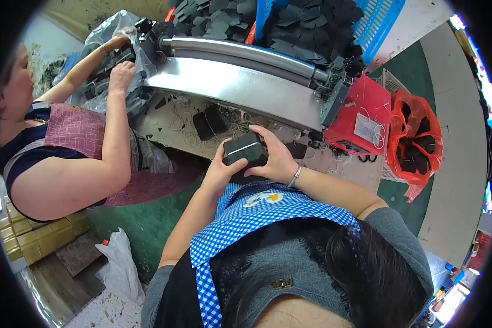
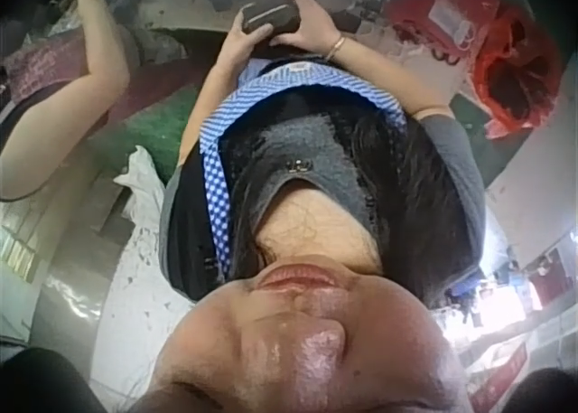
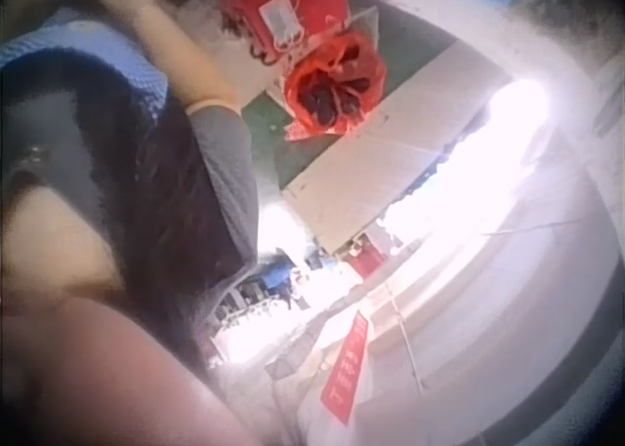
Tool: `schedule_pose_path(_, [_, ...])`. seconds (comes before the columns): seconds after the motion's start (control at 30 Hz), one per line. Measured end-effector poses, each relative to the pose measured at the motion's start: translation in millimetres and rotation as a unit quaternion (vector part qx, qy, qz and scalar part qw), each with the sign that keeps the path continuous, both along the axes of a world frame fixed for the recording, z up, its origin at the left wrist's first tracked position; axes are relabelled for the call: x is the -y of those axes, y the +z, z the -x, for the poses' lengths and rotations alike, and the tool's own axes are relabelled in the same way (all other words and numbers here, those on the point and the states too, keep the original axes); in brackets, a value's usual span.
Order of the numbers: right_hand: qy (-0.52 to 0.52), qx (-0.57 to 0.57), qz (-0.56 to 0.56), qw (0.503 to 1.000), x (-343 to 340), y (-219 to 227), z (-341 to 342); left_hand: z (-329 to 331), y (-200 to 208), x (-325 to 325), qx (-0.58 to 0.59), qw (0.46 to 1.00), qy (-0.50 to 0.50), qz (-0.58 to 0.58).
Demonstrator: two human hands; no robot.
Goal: Applying glue to small black shoe components using a industrial roller machine.
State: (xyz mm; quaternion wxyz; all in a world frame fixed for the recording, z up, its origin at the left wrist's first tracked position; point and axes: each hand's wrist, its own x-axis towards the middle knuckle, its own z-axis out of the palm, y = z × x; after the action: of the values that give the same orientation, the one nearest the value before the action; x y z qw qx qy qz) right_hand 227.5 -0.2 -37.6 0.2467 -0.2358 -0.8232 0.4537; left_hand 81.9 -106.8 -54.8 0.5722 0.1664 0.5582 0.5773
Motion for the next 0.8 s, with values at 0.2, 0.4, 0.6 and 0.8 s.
schedule_pose_path(0.2, [0.025,0.007,0.146,0.989,-2.9,28.0,-7.3,26.5,38.3,-2.7,-0.038,0.989,-0.143,-0.027])
schedule_pose_path(0.4, [-0.049,-0.022,0.185,0.981,1.8,24.6,12.6,56.7,40.2,-15.9,-0.059,0.978,-0.201,-0.019])
schedule_pose_path(0.6, [-0.162,0.03,-0.026,0.986,28.1,37.3,62.0,72.2,15.7,-17.1,-0.137,0.981,-0.126,-0.053])
schedule_pose_path(0.8, [-0.213,0.025,-0.116,0.97,37.5,49.4,79.5,92.0,48.1,-21.6,0.013,0.981,-0.159,-0.111])
